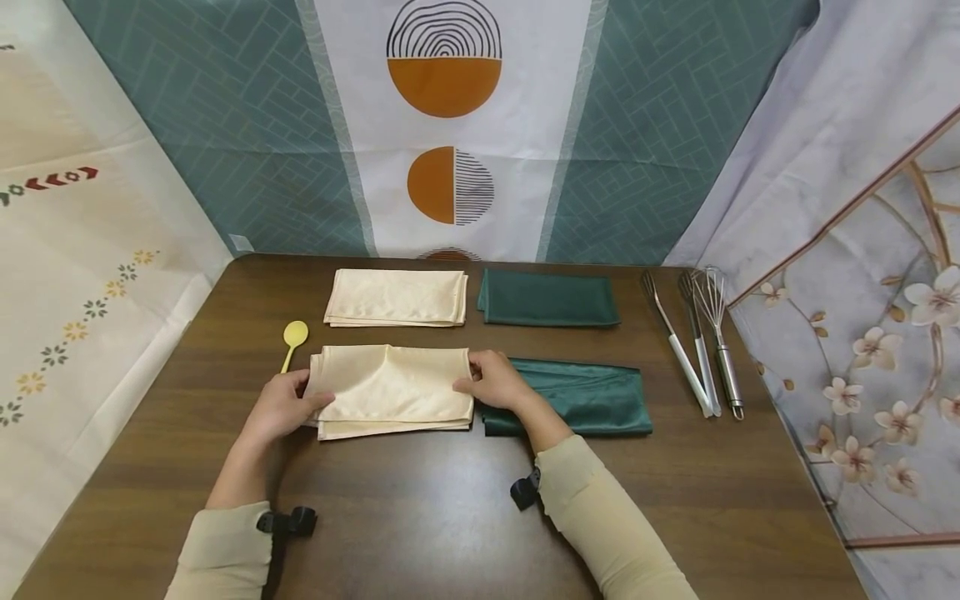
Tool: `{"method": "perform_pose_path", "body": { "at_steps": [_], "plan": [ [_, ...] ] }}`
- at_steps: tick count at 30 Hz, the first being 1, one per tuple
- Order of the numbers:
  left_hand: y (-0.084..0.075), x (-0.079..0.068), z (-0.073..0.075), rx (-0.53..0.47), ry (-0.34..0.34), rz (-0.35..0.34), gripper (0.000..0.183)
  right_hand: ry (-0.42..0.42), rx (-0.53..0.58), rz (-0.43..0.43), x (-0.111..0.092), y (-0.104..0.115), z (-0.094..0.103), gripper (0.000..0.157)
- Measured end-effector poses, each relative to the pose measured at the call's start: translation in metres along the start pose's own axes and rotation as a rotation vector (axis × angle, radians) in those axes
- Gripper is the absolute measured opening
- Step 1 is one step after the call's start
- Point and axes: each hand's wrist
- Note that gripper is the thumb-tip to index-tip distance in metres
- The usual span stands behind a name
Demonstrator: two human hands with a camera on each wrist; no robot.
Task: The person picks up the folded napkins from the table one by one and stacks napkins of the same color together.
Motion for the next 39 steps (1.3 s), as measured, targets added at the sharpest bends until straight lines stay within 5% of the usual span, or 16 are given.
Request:
{"method": "perform_pose_path", "body": {
  "at_steps": [13, 28, 39],
  "plan": [
    [-0.002, 0.009, 0.0, -0.249, -0.073, -0.005, 0.028, -0.102, 0.177, 0.035, 0.005, 0.004, 0.002, 0.022],
    [-0.01, 0.042, 0.012, -0.452, -0.068, 0.05, 0.045, -0.269, 0.404, -0.134, 0.034, 0.013, 0.01, 0.034],
    [-0.015, 0.073, 0.017, -0.498, -0.046, 0.078, 0.045, -0.351, 0.513, -0.205, 0.054, 0.013, 0.021, 0.029]
  ]
}}
Point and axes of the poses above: each hand's wrist, its own x-axis towards the middle knuckle, its own z-axis out of the back of the hand, y = z × x, and after that the axes turned 5 degrees about x, right-handed
